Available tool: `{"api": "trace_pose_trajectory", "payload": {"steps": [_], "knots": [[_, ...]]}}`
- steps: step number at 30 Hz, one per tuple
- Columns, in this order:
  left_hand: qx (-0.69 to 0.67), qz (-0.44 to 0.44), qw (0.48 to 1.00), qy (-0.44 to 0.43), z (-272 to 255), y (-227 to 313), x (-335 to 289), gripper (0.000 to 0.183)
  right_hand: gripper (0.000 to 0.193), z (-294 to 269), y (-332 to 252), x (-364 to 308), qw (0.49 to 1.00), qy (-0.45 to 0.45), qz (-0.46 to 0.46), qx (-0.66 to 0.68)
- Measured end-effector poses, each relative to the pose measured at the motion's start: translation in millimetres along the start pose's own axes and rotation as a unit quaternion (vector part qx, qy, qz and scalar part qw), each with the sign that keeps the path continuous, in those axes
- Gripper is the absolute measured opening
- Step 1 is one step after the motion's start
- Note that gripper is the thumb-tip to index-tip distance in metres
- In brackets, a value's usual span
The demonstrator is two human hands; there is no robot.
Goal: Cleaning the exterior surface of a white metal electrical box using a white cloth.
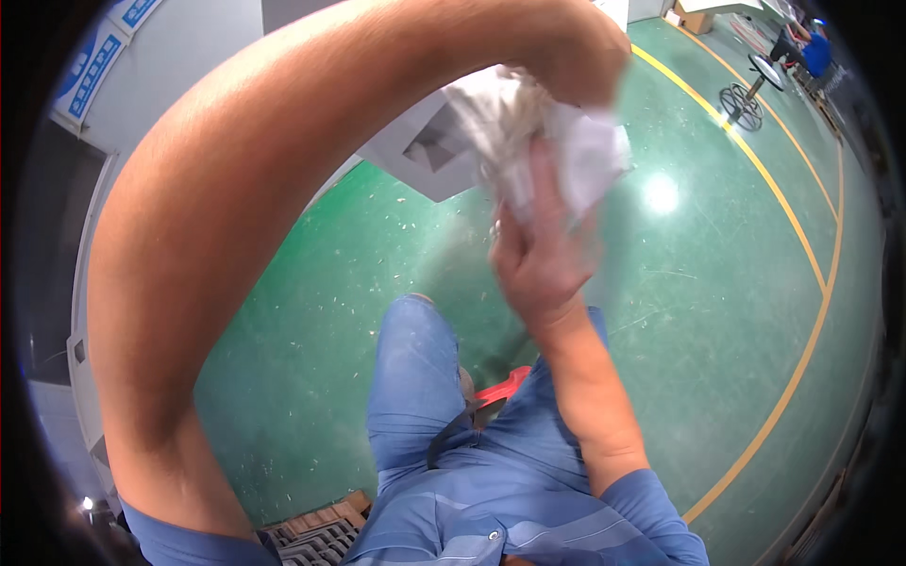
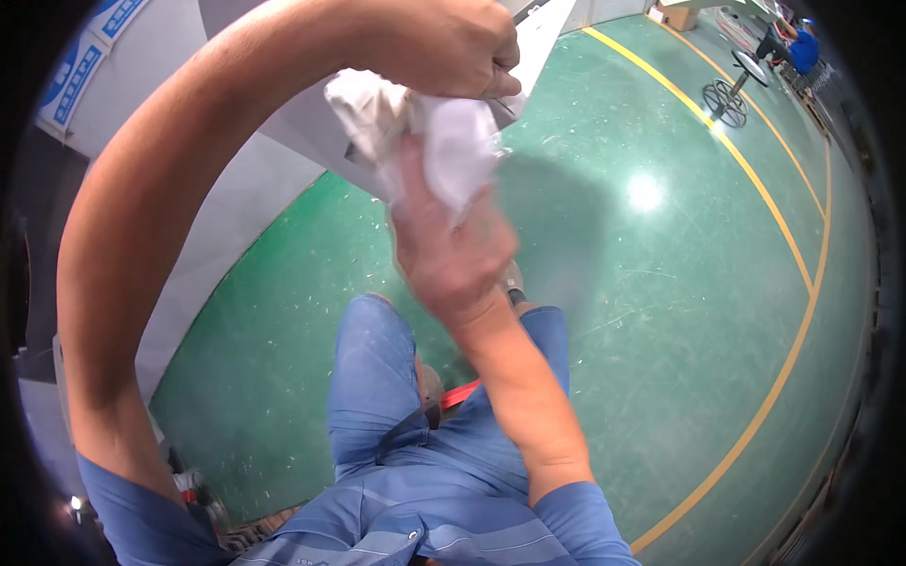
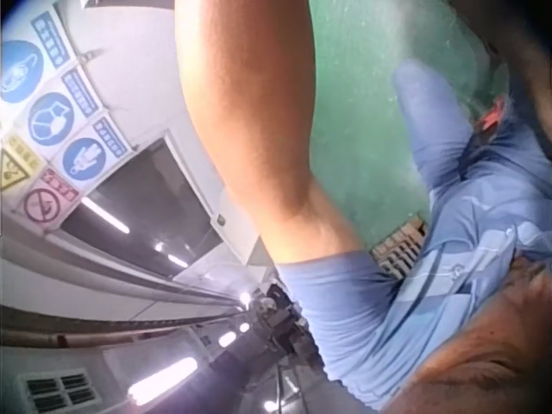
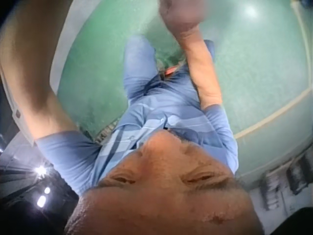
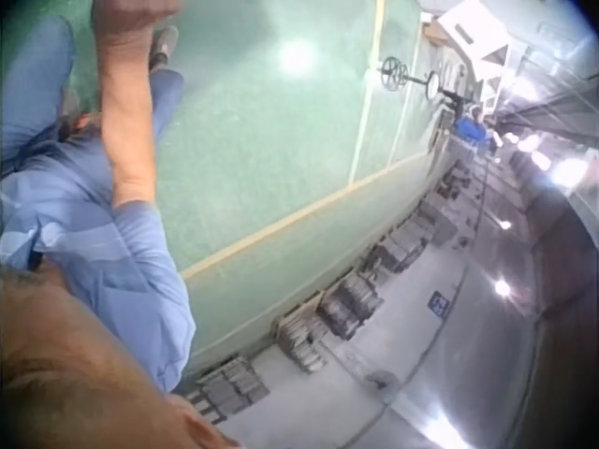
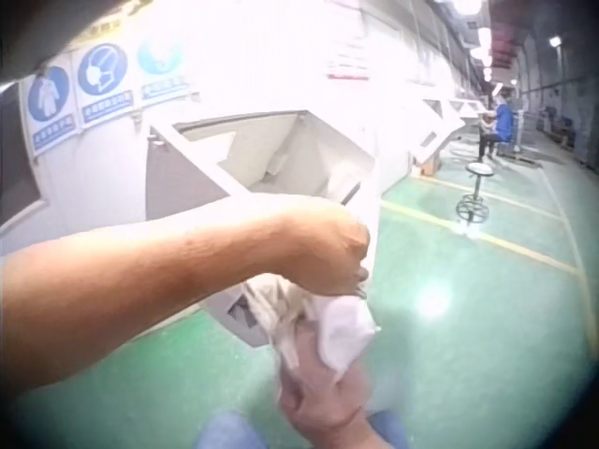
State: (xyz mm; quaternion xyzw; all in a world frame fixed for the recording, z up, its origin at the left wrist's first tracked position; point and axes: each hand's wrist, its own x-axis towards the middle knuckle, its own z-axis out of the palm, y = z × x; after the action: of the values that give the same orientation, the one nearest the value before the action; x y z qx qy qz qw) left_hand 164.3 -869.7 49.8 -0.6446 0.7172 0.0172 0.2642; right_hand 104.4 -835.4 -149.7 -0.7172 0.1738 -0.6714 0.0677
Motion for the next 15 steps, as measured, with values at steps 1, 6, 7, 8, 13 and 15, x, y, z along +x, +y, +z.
{"api": "trace_pose_trajectory", "payload": {"steps": [1, 6, 7, 8, 13, 15], "knots": [[0.004, 0.017, 1.000, -0.005, -2, 3, 8, 0.034, 0.040, -2, 13, -2, 0.998, -0.001, 0.001, -0.059], [-0.065, 0.052, 0.996, 0.031, -4, 3, 29, 0.031, 0.054, 4, 52, -96, 0.909, -0.380, 0.075, -0.155], [-0.066, 0.056, 0.995, 0.048, -1, 2, 33, 0.030, 0.055, -1, 51, -105, 0.909, -0.375, 0.116, -0.141], [-0.067, 0.039, 0.995, 0.055, 3, -1, 25, 0.029, 0.056, -4, 34, -108, 0.909, -0.374, 0.150, -0.106], [-0.053, 0.030, 0.998, 0.032, 18, -17, 25, 0.028, 0.055, -10, -3, -21, 0.991, -0.117, 0.038, -0.055], [-0.065, 0.004, 0.997, 0.047, 22, -6, 22, 0.028, 0.053, 9, 2, 4, 0.992, -0.054, 0.054, -0.102]]}}
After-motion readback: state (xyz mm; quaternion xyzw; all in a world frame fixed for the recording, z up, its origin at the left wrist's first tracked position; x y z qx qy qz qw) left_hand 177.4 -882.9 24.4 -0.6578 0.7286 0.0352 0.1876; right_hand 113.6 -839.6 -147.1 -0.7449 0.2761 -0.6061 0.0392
